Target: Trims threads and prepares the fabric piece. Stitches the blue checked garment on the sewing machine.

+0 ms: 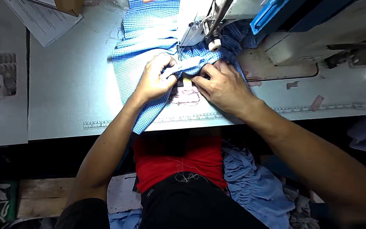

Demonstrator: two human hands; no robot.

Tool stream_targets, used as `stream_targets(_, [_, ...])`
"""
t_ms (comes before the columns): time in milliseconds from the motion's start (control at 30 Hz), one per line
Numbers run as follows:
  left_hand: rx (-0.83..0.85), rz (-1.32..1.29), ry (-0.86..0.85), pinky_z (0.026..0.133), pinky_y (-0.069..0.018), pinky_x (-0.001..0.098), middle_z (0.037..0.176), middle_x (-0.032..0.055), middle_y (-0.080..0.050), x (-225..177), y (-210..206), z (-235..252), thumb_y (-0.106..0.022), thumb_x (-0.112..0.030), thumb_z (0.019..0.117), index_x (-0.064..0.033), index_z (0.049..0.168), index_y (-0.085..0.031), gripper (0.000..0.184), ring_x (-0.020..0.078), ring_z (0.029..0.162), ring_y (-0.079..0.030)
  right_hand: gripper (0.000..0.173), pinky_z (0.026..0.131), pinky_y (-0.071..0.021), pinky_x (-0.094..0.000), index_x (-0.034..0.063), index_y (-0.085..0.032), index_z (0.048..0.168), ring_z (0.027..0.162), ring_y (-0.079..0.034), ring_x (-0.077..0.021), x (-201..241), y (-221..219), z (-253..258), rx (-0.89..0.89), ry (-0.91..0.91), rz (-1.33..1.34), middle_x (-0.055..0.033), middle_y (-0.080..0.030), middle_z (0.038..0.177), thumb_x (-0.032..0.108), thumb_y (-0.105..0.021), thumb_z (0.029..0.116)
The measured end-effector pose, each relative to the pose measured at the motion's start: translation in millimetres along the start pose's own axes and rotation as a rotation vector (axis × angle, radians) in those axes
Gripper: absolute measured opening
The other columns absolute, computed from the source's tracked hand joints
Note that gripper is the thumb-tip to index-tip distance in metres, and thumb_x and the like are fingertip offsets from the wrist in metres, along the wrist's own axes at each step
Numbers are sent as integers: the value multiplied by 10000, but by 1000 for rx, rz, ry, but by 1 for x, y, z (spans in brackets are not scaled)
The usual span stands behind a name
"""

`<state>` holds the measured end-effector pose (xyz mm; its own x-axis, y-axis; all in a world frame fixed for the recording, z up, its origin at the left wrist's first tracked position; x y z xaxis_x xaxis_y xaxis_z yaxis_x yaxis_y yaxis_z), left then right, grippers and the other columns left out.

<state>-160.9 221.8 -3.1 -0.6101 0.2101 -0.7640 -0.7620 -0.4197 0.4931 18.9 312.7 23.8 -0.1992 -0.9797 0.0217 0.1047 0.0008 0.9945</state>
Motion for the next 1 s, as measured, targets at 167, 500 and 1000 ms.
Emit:
stream_targets(167, [60,52,6,912,-457,344,984,45,-648,-3,-1,0,-648,-255,889,-89,967,-705,193,169,1034,-587,235,875,-449,-644,-4,-629,1003,1095,-589,-490,-4,5,4,-9,242,-55,-245,-630,1092,151,-458,1050])
stream_targets(500, [-47,70,15,883,-498,287,996,55,-658,-2,-1,0,-669,-219,916,-68,973,-711,166,132,1008,-615,507,931,-471,-577,135,-578,1466,1231,-562,-413,32,-6,-25,27,-53,109,-170,-604,1380,35,-550,970])
stream_targets(1000, [-14,106,13,943,-470,323,1023,66,-666,-4,-2,1,-660,-285,939,-74,982,-715,221,173,1068,-602,259,853,-509,-526,135,-727,1202,1060,-623,-388,0,-2,2,-49,17,28,-146,-682,1101,99,-524,1044])
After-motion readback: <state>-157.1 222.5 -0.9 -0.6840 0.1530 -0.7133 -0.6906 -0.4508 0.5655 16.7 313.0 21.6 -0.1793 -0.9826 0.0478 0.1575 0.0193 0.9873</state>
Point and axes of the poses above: each hand's wrist, its own z-axis towards the middle knuckle, its own y-axis out of the back of the hand, x = y × z, the point moved 5 cm from there along z, towards the middle knuckle
